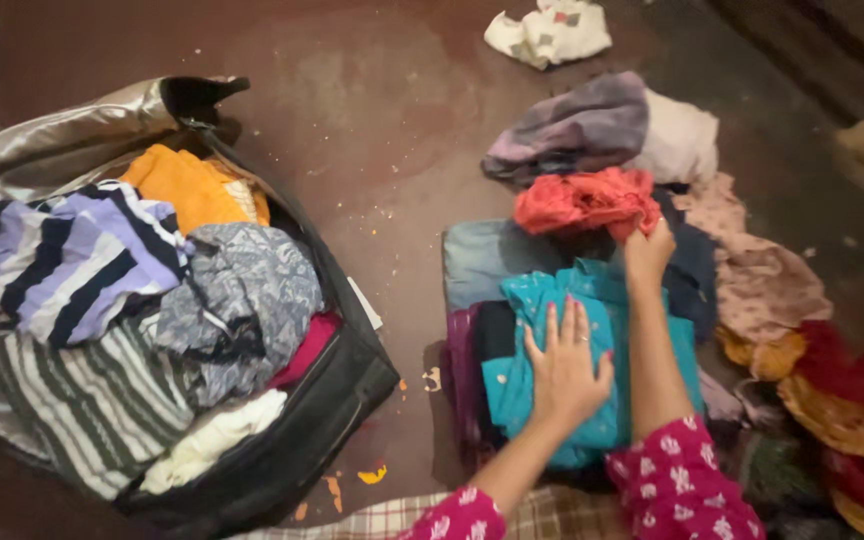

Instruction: The person packs various items of clothing, including a red top, blue jeans, a polka-dot shirt, and an orange garment, into a black bag by hand while sitting on the floor.

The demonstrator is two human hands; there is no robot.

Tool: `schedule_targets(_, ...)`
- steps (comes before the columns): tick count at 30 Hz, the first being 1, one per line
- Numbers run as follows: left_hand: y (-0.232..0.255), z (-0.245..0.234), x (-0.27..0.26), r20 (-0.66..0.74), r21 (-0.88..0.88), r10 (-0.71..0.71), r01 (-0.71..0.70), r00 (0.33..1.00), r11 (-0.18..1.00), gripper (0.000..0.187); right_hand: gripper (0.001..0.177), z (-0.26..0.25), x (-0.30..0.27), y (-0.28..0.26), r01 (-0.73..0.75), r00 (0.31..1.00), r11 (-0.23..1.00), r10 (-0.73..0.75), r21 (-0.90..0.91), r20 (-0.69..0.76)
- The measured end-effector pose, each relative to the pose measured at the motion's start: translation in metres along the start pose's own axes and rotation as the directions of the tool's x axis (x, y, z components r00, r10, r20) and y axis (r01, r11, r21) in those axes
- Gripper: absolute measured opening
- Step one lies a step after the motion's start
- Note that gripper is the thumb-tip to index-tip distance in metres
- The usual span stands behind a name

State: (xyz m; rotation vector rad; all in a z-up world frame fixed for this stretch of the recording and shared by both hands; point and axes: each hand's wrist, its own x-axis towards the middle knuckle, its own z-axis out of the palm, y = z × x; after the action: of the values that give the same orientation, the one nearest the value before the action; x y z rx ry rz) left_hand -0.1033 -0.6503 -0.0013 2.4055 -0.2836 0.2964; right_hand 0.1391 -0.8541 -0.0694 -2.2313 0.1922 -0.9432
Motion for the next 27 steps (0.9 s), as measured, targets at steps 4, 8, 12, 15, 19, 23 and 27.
schedule_targets(4,-0.024,0.009,0.002,-0.011,-0.149,0.015,-0.017,1.000,0.989,0.085,0.036,-0.097,-0.004,-0.087,-0.359,0.933,0.743,0.283,0.564,0.221)
schedule_targets(8,-0.045,0.003,0.012,0.103,-0.400,-0.003,0.044,0.995,0.916,0.088,0.034,-0.207,-0.013,-0.193,-0.327,0.944,0.660,0.201,0.677,0.260)
schedule_targets(12,-0.015,-0.043,-0.012,0.037,-0.504,0.063,-0.036,0.997,0.863,0.127,0.032,-0.276,-0.067,-0.244,-0.227,0.957,0.664,0.016,0.713,0.290)
schedule_targets(15,0.017,-0.071,-0.015,-0.184,-0.546,0.002,-0.104,0.983,0.831,0.134,0.032,-0.306,-0.103,-0.258,-0.223,0.953,0.519,-0.061,0.825,0.297)
schedule_targets(19,0.011,-0.077,0.041,-0.290,-0.211,0.214,-0.280,0.933,0.936,0.084,0.034,-0.329,-0.105,-0.258,-0.134,0.979,0.300,-0.110,0.944,0.174)
schedule_targets(23,-0.013,-0.107,0.091,-0.013,-0.536,0.362,-0.312,0.932,0.784,0.056,0.037,-0.340,-0.072,-0.258,-0.079,0.996,0.326,0.055,0.942,0.065)
schedule_targets(27,-0.027,-0.184,0.101,0.288,-0.774,0.392,-0.028,0.874,0.633,0.070,0.054,-0.327,-0.057,-0.244,-0.038,0.996,0.313,0.093,0.949,0.009)
